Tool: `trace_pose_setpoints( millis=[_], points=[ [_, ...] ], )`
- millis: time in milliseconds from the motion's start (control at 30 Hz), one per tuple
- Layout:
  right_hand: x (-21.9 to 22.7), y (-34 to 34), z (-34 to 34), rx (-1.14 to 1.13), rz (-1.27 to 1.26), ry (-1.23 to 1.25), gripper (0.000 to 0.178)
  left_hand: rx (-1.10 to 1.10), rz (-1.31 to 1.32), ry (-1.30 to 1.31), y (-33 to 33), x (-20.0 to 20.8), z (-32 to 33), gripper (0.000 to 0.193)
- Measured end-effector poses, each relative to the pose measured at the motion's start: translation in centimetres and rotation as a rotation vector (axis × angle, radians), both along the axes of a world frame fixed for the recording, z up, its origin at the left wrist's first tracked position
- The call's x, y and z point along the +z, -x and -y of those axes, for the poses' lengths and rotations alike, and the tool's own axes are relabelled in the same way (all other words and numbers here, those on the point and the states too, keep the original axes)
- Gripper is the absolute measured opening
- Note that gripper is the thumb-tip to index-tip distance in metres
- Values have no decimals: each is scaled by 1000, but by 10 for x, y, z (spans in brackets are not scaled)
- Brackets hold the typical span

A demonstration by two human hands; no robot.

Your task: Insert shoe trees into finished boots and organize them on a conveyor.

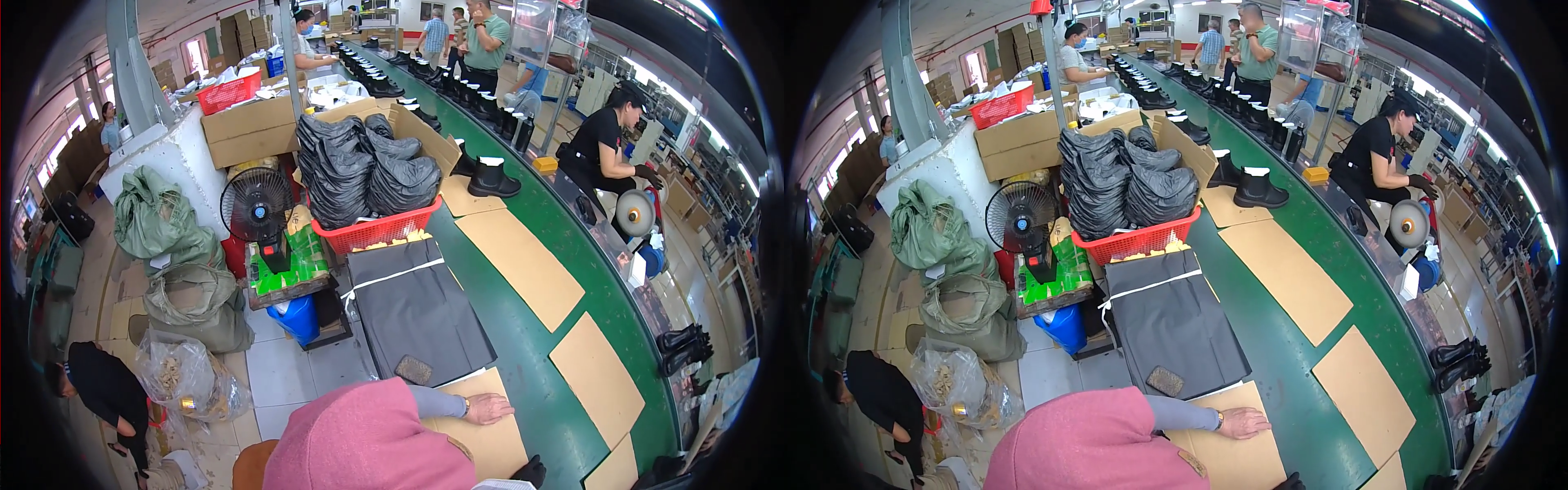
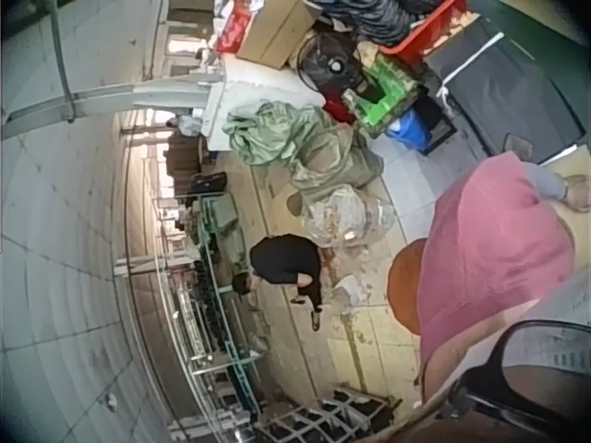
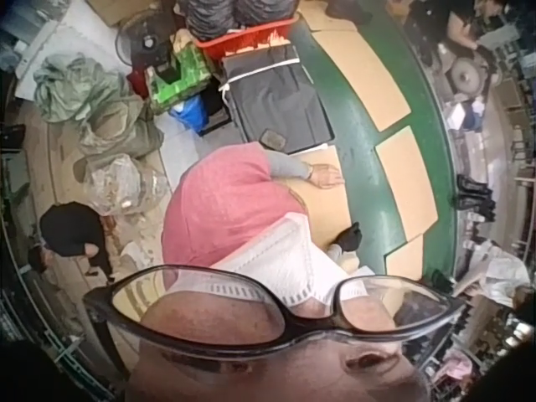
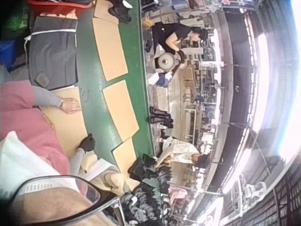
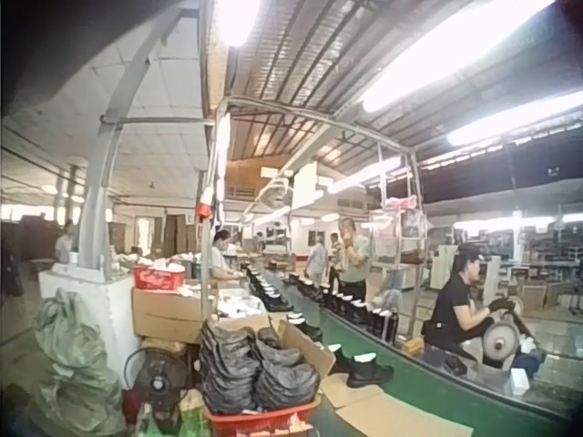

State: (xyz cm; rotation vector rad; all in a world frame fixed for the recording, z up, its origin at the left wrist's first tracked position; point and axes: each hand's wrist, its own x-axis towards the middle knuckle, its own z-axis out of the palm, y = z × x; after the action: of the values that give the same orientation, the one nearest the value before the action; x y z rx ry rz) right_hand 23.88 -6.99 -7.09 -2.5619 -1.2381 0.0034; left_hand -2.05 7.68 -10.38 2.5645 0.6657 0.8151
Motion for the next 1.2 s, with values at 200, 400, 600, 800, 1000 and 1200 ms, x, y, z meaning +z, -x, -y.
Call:
trace_pose_setpoints(
  millis=[200,400,600,800,1000,1200],
  points=[
    [-14,-13,-3,24,11,-23,60,-9,-40,41,2,9,-1,40],
    [-6,-13,-5,25,-56,31,61,8,-27,22,2,9,1,38],
    [3,-2,-2,-24,-63,40,64,4,-21,32,2,10,2,37],
    [-3,-3,0,-46,-55,2,66,4,-49,62,2,13,2,38],
    [-2,-1,-2,-51,-34,-45,65,5,-13,43,2,7,1,40],
    [-5,-6,-2,-22,8,54,67,-2,-8,32,1,5,0,41]
  ],
)
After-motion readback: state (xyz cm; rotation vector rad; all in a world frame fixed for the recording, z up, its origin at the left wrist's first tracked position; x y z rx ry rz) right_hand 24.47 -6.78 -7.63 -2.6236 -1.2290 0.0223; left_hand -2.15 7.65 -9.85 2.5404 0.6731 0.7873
